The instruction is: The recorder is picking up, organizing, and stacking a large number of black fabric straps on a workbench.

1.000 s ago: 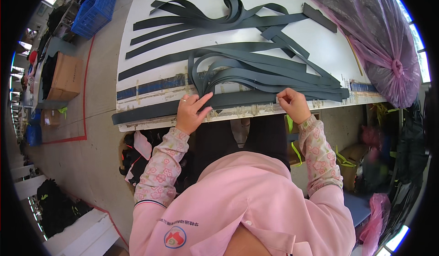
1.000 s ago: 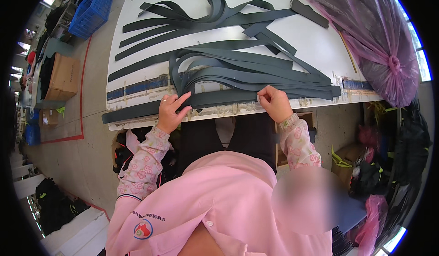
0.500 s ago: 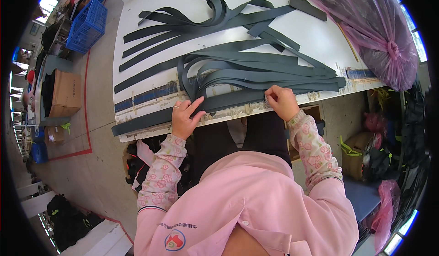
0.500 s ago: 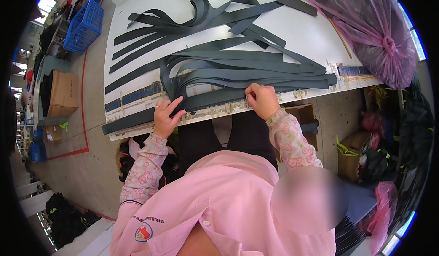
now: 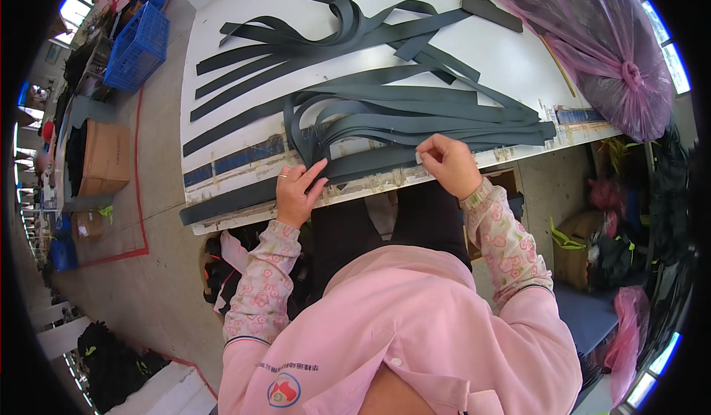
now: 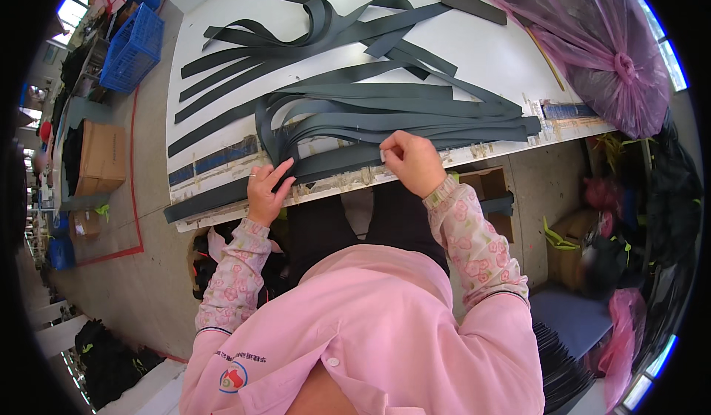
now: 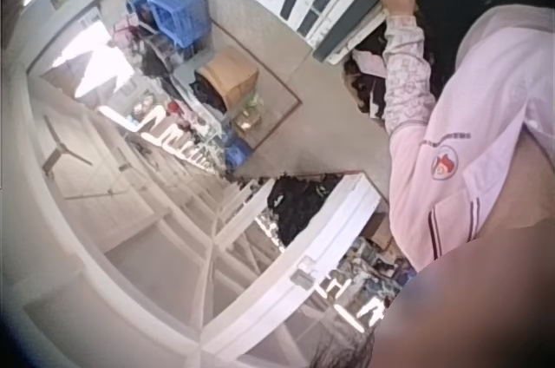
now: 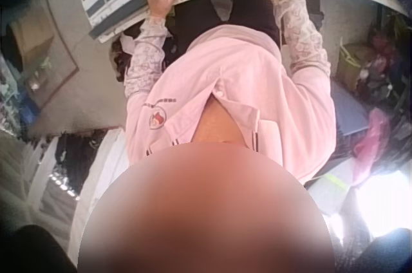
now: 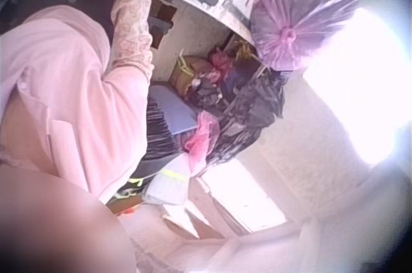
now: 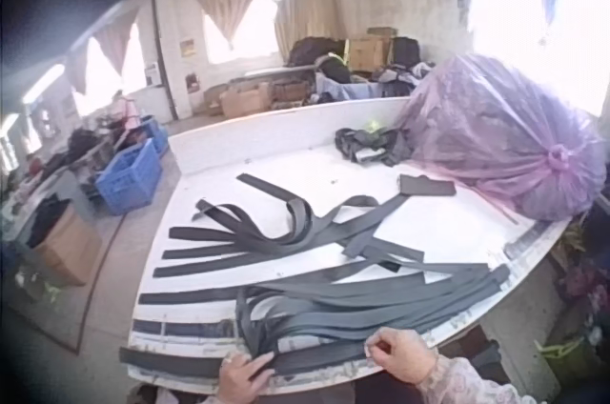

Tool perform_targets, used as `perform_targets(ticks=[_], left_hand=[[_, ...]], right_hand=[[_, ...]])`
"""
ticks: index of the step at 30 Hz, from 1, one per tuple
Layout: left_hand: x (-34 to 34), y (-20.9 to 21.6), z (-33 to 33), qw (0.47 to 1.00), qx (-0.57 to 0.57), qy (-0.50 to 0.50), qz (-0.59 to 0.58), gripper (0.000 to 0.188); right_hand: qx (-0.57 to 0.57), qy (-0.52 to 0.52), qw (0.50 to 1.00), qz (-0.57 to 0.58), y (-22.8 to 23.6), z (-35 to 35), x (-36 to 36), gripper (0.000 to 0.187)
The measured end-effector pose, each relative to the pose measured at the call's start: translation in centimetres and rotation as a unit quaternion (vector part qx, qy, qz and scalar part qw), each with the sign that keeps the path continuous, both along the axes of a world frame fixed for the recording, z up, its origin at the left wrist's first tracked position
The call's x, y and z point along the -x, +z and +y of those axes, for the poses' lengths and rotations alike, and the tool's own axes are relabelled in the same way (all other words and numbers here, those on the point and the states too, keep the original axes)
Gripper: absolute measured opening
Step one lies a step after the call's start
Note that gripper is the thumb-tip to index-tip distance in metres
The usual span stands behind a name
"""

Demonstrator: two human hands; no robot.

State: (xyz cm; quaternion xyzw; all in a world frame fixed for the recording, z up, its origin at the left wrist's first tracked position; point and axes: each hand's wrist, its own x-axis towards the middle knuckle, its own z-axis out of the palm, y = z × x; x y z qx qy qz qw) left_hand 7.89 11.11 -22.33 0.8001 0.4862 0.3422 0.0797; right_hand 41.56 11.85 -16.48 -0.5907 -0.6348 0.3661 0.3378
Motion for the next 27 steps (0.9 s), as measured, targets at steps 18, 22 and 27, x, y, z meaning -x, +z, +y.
perform_targets(ticks=[18,22,27], left_hand=[[0.4,0.5,-0.3,0.999,0.02,0.013,0.038,0.037],[0.1,0.5,-0.1,1.0,0.015,0.01,0.014,0.035],[0.5,0.6,-0.5,1.0,0.022,0.018,-0.005,0.035]], right_hand=[[0.15,0.183,0.952,0.193,-2.1,2.3,11.4,0.017],[0.21,0.18,0.917,0.288,-2.6,1.6,11.1,0.014],[0.237,0.191,0.902,0.306,-2.3,1.4,11.7,0.016]])
